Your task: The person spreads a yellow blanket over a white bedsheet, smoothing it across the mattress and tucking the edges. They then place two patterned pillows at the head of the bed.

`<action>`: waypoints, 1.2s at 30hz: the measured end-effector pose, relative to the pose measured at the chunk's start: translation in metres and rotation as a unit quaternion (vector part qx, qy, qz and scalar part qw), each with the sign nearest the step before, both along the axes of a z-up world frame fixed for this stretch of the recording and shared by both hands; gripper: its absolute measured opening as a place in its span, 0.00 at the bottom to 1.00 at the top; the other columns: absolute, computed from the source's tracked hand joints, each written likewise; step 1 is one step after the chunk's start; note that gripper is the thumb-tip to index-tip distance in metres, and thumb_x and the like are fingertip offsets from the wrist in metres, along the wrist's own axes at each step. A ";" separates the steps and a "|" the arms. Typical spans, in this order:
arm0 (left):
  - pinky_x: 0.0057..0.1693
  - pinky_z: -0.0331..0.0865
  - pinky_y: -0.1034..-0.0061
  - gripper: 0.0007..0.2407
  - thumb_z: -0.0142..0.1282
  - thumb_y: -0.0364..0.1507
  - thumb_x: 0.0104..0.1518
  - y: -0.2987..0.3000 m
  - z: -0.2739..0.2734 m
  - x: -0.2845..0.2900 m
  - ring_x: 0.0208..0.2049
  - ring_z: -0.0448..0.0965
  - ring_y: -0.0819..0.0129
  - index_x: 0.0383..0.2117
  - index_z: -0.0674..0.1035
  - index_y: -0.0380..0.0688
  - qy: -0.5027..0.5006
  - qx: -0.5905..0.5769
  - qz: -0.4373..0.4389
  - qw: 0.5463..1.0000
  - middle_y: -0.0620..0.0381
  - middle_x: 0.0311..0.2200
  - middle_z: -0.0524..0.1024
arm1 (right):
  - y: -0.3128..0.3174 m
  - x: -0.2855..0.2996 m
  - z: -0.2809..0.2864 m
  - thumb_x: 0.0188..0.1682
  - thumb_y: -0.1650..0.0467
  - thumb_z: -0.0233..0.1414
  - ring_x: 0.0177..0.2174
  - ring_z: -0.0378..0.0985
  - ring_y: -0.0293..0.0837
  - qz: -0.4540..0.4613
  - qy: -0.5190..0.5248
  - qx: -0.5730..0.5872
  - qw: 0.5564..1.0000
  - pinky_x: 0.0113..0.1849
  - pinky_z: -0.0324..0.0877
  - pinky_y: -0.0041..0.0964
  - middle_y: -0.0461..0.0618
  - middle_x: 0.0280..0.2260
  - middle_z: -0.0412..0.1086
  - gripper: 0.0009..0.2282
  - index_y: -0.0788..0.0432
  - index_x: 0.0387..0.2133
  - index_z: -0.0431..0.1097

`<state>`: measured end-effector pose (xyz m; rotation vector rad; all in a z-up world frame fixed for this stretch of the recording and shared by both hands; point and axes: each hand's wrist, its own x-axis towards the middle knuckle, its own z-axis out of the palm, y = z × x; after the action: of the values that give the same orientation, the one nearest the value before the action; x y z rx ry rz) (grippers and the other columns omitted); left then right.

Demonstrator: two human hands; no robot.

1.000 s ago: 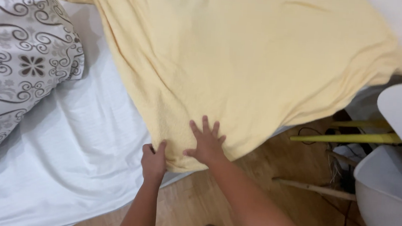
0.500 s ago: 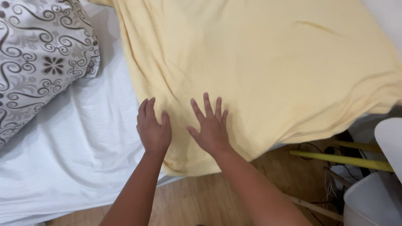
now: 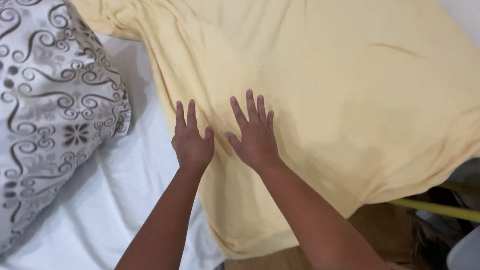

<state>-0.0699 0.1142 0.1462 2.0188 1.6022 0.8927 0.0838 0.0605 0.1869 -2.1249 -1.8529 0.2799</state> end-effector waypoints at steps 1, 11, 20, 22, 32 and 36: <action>0.65 0.59 0.55 0.33 0.59 0.28 0.54 0.009 0.000 -0.002 0.68 0.59 0.50 0.70 0.60 0.50 0.003 -0.004 -0.007 1.000 0.45 0.73 0.47 | 0.009 -0.002 -0.002 0.50 0.59 0.56 0.70 0.28 0.58 -0.007 0.003 -0.004 1.000 0.65 0.36 0.64 0.55 0.72 0.28 0.38 0.42 0.71 0.40; 0.62 0.60 0.48 0.40 0.62 0.31 0.53 0.104 -0.026 0.005 0.72 0.51 0.55 0.73 0.51 0.57 0.041 -0.116 -0.025 0.992 0.51 0.75 0.35 | 0.095 0.011 -0.004 0.50 0.61 0.55 0.71 0.27 0.54 -0.054 -0.023 -0.029 0.998 0.65 0.35 0.63 0.54 0.73 0.26 0.40 0.46 0.72 0.35; 0.67 0.48 0.33 0.48 0.68 0.39 0.49 0.141 -0.073 0.002 0.74 0.33 0.42 0.73 0.43 0.63 0.069 -0.271 0.079 0.957 0.54 0.75 0.25 | 0.149 0.021 -0.026 0.49 0.64 0.55 0.70 0.26 0.55 -0.024 -0.038 -0.056 0.997 0.65 0.33 0.62 0.53 0.73 0.26 0.39 0.47 0.72 0.37; 0.66 0.47 0.31 0.47 0.68 0.39 0.49 0.145 -0.077 0.003 0.74 0.33 0.41 0.73 0.44 0.64 0.066 -0.272 0.107 0.954 0.54 0.75 0.26 | 0.157 0.025 -0.031 0.49 0.64 0.55 0.70 0.26 0.56 -0.019 -0.034 -0.057 0.998 0.66 0.33 0.62 0.53 0.73 0.26 0.39 0.47 0.72 0.37; 0.54 0.66 0.54 0.29 0.53 0.38 0.65 0.203 -0.173 -0.001 0.47 0.71 0.45 0.62 0.65 0.20 -0.340 -0.232 0.261 0.873 0.25 0.54 0.70 | 0.189 0.045 -0.049 0.49 0.67 0.54 0.70 0.25 0.60 0.005 -0.032 -0.080 0.996 0.65 0.33 0.64 0.54 0.73 0.25 0.38 0.46 0.72 0.38; 0.45 0.79 0.60 0.15 0.50 0.28 0.62 0.182 -0.085 0.024 0.35 0.84 0.55 0.49 0.73 0.25 -0.547 -0.424 0.234 0.683 0.42 0.41 0.80 | 0.194 0.052 -0.050 0.50 0.64 0.54 0.70 0.29 0.64 -0.001 0.009 -0.089 0.996 0.64 0.39 0.67 0.56 0.72 0.26 0.35 0.44 0.71 0.44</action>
<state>-0.0455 0.2962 0.0610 0.2194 1.3100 0.9381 0.1353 0.2545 0.1366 -2.2295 -1.8792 0.4782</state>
